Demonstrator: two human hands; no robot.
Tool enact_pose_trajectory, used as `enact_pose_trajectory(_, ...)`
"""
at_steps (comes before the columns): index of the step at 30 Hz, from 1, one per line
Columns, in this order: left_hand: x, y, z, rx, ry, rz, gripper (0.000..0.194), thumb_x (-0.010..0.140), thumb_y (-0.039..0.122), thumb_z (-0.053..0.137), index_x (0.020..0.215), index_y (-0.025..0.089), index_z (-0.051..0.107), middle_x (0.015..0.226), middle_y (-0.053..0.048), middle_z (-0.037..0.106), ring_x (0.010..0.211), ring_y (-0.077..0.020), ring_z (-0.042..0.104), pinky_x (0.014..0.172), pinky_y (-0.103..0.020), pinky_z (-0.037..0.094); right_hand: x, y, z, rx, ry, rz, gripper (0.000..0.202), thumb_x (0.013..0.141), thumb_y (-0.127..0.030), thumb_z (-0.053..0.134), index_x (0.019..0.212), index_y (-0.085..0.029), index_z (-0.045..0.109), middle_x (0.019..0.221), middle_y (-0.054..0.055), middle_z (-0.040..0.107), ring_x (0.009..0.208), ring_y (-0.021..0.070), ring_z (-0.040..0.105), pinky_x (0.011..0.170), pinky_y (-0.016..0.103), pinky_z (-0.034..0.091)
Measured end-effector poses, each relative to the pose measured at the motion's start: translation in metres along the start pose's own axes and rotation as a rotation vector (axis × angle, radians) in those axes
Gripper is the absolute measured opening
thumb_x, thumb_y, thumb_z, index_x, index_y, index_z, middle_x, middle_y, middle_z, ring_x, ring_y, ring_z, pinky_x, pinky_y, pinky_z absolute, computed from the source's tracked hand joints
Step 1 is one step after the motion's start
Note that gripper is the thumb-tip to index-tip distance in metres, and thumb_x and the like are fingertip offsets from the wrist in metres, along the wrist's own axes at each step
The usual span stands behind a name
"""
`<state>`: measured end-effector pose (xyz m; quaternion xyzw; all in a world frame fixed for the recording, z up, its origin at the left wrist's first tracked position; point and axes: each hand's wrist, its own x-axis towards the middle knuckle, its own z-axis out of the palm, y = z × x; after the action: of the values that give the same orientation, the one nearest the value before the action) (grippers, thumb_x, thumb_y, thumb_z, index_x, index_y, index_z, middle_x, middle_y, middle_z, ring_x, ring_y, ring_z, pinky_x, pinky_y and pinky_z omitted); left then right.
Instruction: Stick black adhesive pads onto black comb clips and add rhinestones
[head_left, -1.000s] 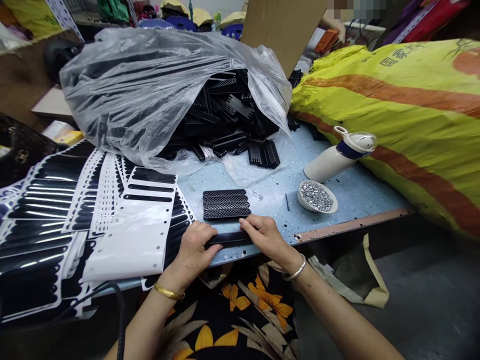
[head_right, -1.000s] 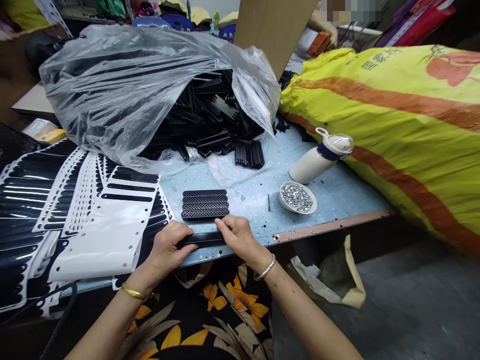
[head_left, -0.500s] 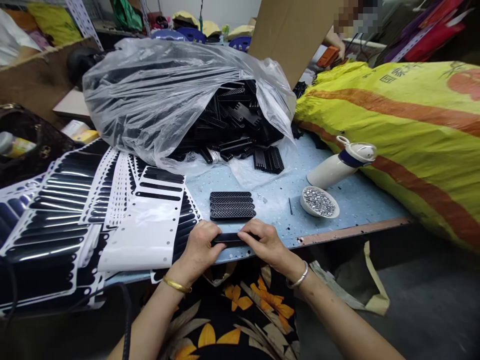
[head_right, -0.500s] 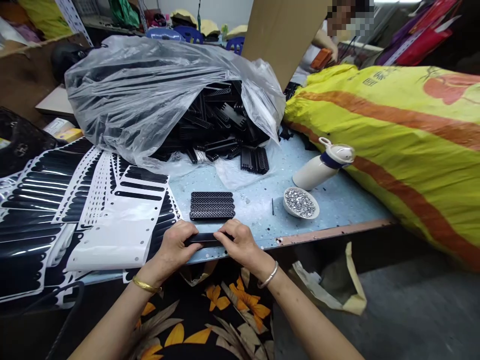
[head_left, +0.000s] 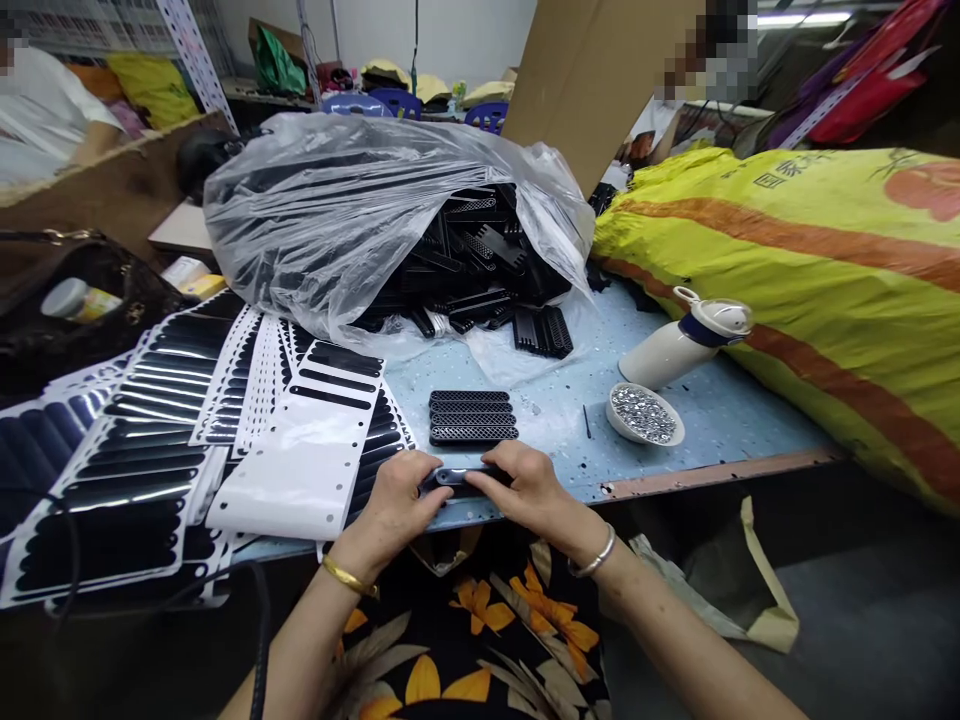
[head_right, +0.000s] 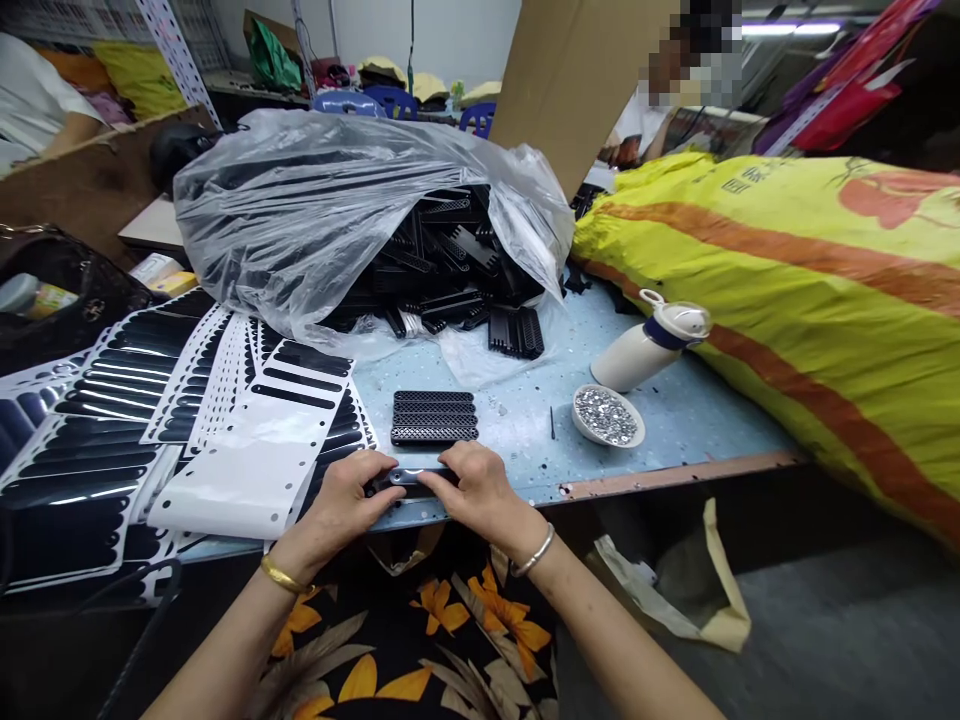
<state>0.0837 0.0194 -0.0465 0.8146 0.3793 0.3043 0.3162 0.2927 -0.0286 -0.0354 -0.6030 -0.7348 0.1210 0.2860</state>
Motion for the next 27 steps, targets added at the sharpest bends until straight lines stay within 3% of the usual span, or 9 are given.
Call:
enact_pose_trajectory(2,0.000,0.000,0.001,0.004,0.006,0.007,0.010,0.074,0.015,0.071,0.084,0.014,0.070,0.077,-0.006,0.071,0.072,-0.0200,0.065,0.068,-0.030,0.050,0.004,-0.001,0.007,-0.013,-0.017,0.004,0.036,0.089,-0.044,0.061,0.064,-0.019,0.062,0.064,0.002,0.062,0.061,0.0142,0.055,0.060,0.027,0.041)
enact_pose_trajectory(7,0.001,-0.003,0.006,-0.038,0.033,-0.039,0.007,0.073,0.013,0.070,0.080,0.015,0.071,0.072,-0.004,0.070,0.068,-0.0179,0.064,0.065,-0.028,0.049,0.011,0.001,0.015,-0.048,-0.034,0.002,0.044,0.092,-0.032,0.053,0.051,-0.020,0.048,0.054,0.000,0.053,0.052,0.0112,0.047,0.055,0.025,0.035)
enact_pose_trajectory(14,-0.001,-0.004,-0.001,-0.184,0.002,-0.153,0.031,0.068,0.012,0.072,0.098,0.017,0.072,0.089,-0.005,0.074,0.078,-0.0187,0.068,0.075,-0.029,0.053,0.012,-0.008,0.007,-0.079,-0.080,0.001,0.034,0.096,-0.026,0.046,0.065,-0.019,0.058,0.066,0.004,0.062,0.062,0.0145,0.056,0.062,0.026,0.040)
enact_pose_trajectory(17,0.001,-0.004,-0.002,-0.153,-0.029,-0.119,0.018,0.069,0.010,0.067,0.085,0.018,0.071,0.081,-0.003,0.072,0.076,-0.0179,0.065,0.072,-0.028,0.051,0.016,-0.017,0.011,-0.076,-0.078,-0.037,0.027,0.094,-0.029,0.052,0.071,-0.018,0.063,0.071,0.005,0.065,0.069,0.0161,0.059,0.067,0.027,0.042)
enact_pose_trajectory(21,0.002,-0.004,0.001,-0.136,-0.020,-0.084,0.010,0.071,0.009,0.063,0.072,0.018,0.067,0.070,-0.001,0.067,0.070,-0.0162,0.061,0.066,-0.026,0.046,0.022,-0.025,0.025,-0.087,-0.075,-0.036,0.031,0.086,-0.034,0.065,0.060,-0.019,0.056,0.062,0.001,0.057,0.061,0.0135,0.052,0.058,0.026,0.036)
enact_pose_trajectory(27,0.002,-0.005,0.004,-0.121,-0.011,-0.086,0.011,0.069,0.009,0.062,0.073,0.018,0.067,0.069,-0.001,0.065,0.068,-0.0159,0.058,0.065,-0.026,0.044,0.022,-0.021,0.039,-0.151,-0.049,-0.072,0.035,0.089,-0.026,0.058,0.056,-0.020,0.051,0.058,0.000,0.053,0.059,0.0137,0.049,0.059,0.027,0.034)
